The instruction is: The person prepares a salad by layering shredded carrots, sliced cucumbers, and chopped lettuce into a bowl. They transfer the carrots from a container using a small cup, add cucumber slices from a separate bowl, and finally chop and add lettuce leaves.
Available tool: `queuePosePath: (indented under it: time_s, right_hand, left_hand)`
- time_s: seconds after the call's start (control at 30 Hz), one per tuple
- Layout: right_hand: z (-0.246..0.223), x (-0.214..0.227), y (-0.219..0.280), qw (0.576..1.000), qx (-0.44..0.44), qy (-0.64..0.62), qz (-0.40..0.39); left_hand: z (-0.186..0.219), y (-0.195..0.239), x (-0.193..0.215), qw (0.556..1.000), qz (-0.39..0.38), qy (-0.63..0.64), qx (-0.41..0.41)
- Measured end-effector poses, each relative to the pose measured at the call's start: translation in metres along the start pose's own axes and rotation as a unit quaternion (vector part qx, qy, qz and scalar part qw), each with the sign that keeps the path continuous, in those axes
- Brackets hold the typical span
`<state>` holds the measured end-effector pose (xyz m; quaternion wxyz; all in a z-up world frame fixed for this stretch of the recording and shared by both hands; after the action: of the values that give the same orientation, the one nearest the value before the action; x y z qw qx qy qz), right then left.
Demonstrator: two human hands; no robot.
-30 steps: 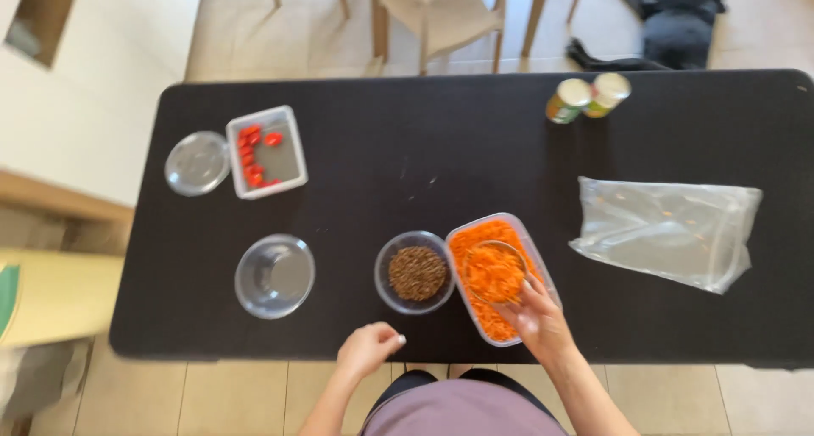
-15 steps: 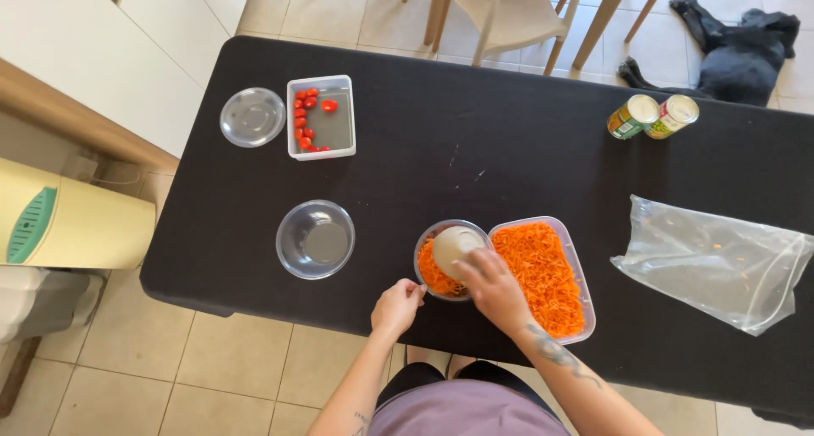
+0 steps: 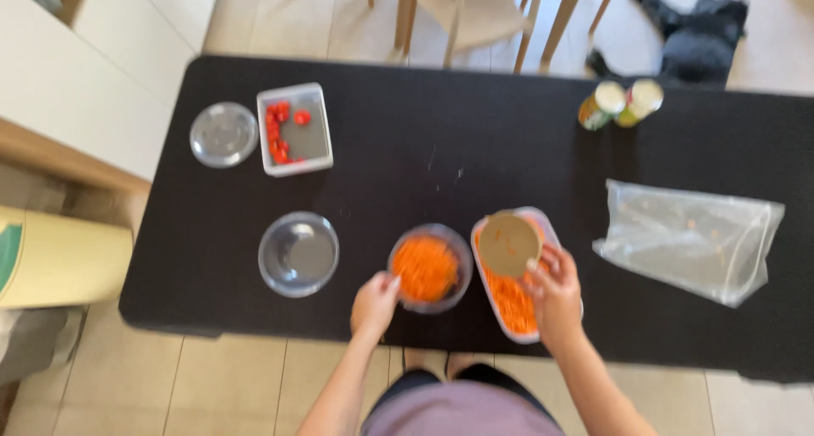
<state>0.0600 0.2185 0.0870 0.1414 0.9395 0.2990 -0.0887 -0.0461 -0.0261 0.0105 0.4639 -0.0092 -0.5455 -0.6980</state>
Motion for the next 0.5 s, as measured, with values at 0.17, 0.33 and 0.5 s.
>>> queuePosePath:
  time_s: [0.17,0.33,0.5]
  right_hand:
    - [-0.009,0.015,-0.008,0.998,-0.015,-0.058,0.024]
    - [-0.011,0.038,-0.001,0.993,-0.029,-0.098,0.057]
    - [-0.023,0.052,0.002,0.992,-0.055,-0.066,0.089]
  left_hand:
    - [0.017,-0.002,-0.004,0.999,0.008,-0.01,-0.041]
    - [0.041,-0.019,-0.041,0.89,0.213,-0.155,-0.373]
    - [0.057,-0.068,-0.105,0.882,0.243,-0.216,-0.341]
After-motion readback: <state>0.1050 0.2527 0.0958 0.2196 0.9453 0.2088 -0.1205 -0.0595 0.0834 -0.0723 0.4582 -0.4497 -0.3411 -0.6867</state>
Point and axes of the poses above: each hand's wrist, its own y-axis away from the middle knuckle, its own x-axis out of the back of the hand, z = x × y, the point moved 2 cm from there along -y, towards the middle knuckle, and after that the axes turned 11 degrees about x, right-handed, at the moved point
